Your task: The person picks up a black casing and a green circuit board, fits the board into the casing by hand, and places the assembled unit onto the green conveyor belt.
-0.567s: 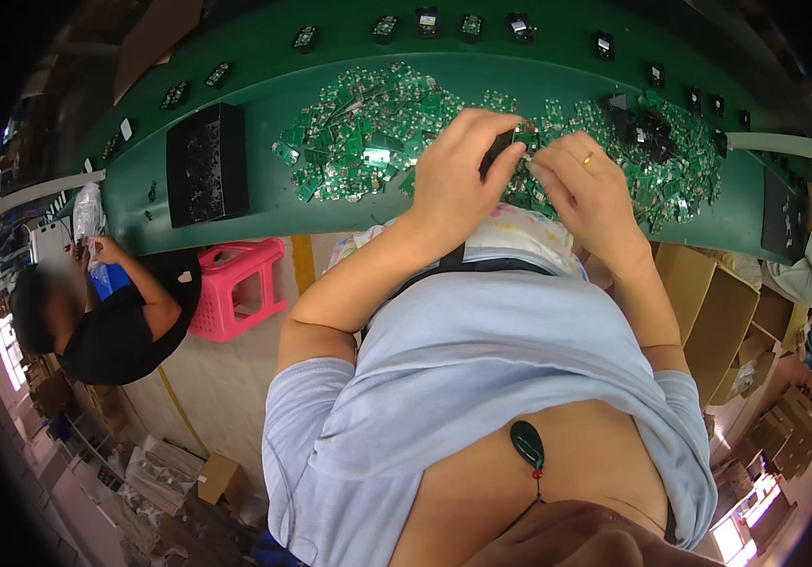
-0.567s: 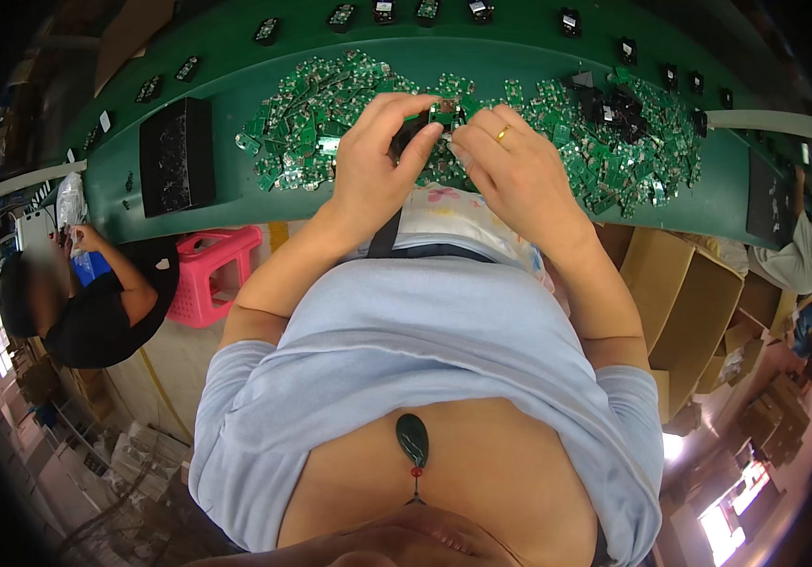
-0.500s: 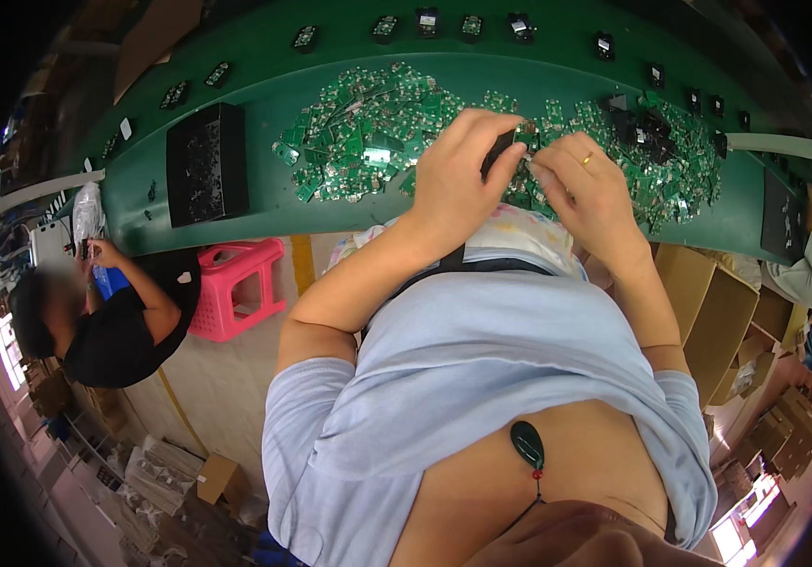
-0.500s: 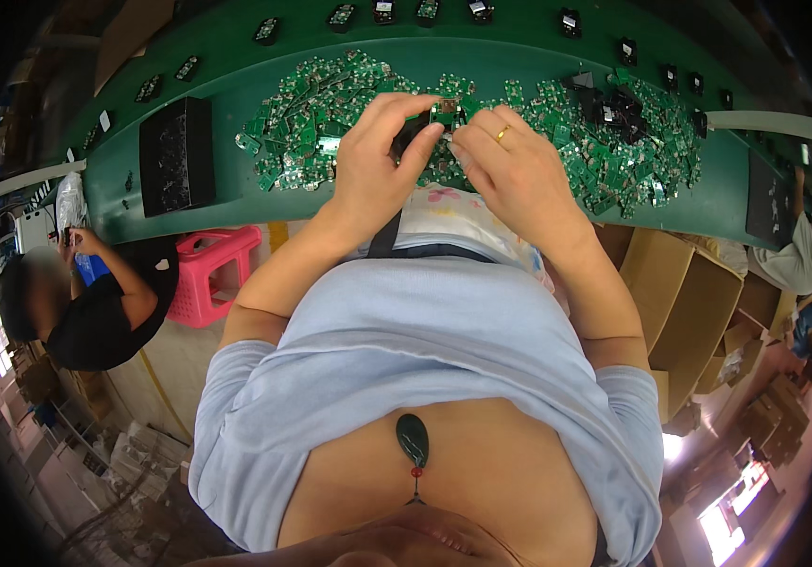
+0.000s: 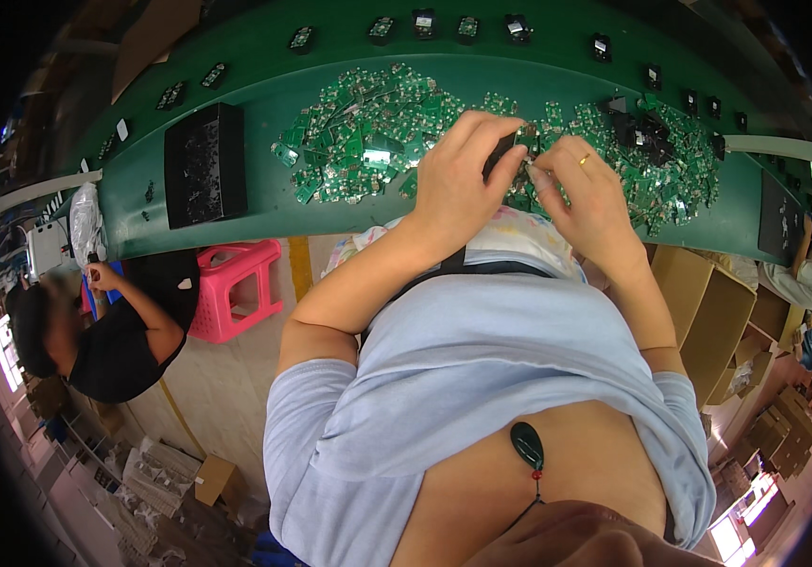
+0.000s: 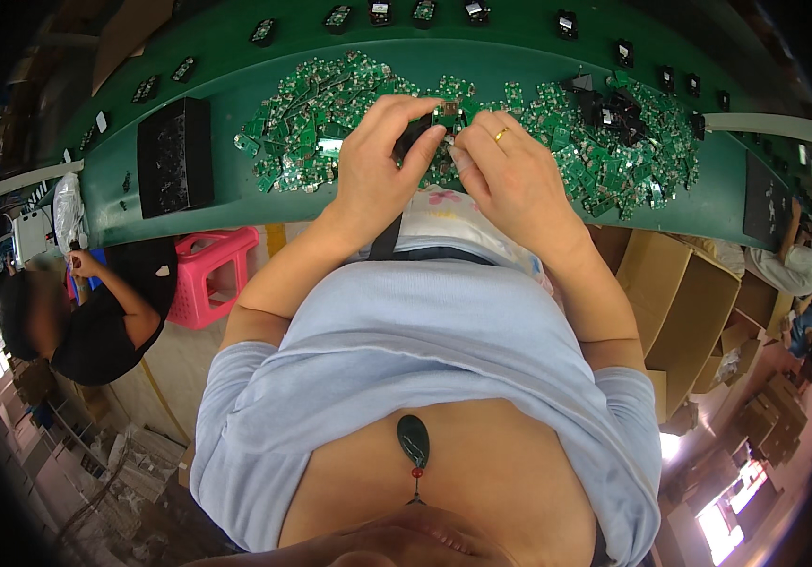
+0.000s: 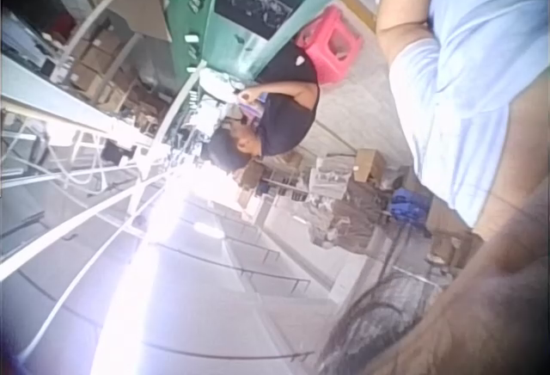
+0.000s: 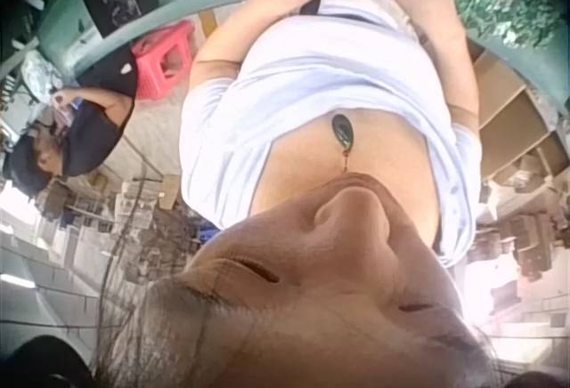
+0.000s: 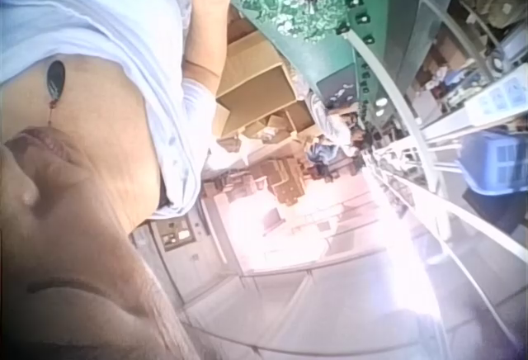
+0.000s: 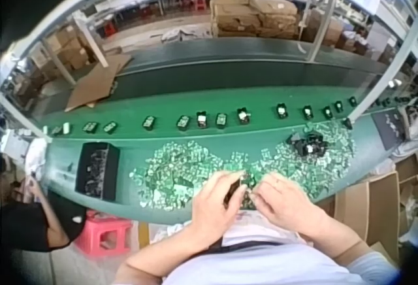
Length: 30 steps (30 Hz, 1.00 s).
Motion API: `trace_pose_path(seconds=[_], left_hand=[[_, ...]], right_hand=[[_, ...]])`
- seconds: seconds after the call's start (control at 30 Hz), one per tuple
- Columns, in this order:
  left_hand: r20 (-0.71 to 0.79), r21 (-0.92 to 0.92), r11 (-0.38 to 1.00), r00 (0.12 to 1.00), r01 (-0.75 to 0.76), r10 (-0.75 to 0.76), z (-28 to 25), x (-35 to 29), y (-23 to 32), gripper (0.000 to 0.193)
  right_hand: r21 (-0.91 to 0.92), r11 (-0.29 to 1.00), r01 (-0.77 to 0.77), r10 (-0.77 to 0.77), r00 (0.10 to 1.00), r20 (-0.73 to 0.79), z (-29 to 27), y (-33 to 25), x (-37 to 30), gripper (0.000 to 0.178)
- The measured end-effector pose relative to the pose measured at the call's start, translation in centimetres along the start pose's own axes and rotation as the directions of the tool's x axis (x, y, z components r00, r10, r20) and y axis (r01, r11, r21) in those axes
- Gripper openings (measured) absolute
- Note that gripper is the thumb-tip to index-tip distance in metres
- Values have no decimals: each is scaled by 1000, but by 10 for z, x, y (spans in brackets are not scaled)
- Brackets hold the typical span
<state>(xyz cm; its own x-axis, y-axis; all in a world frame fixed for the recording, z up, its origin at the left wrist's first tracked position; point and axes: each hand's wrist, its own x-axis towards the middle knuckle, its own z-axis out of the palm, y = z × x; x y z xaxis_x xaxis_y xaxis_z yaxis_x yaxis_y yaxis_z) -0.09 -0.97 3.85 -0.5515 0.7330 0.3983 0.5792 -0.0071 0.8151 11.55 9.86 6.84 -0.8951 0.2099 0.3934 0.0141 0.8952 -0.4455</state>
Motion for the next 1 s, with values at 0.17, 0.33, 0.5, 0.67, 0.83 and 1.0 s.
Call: trace_pose_path(seconds=[0.17,0.33,0.5,0.67,0.83,1.0], left_hand=[[-1,9,1000,1000,10,-10,-1,0,1,19],[-13,23,1000,1000,-17,17,0,-1,0,19],[-16,50,998,999,-39,40,1,-2,1,20],[-21,118,988,994,-103,106,2,-3,1,24],[-57,51,992,991,-118,121,6,-5,-3,22],[-70,-1,992,989,-129,129,10,-11,-9,23]], right_hand=[[9,1000,-14,14,1000,-8,2,0,0,12],[26,999,-31,32,999,-5,2,-1,0,12],[14,999,-34,34,999,-3,2,-1,-1,12],[-34,999,-6,6,1000,0,1,-2,0,13],[-80,997,4,0,998,58,-1,-4,2,14],[-42,999,11,-8,998,66,2,2,-1,15]])
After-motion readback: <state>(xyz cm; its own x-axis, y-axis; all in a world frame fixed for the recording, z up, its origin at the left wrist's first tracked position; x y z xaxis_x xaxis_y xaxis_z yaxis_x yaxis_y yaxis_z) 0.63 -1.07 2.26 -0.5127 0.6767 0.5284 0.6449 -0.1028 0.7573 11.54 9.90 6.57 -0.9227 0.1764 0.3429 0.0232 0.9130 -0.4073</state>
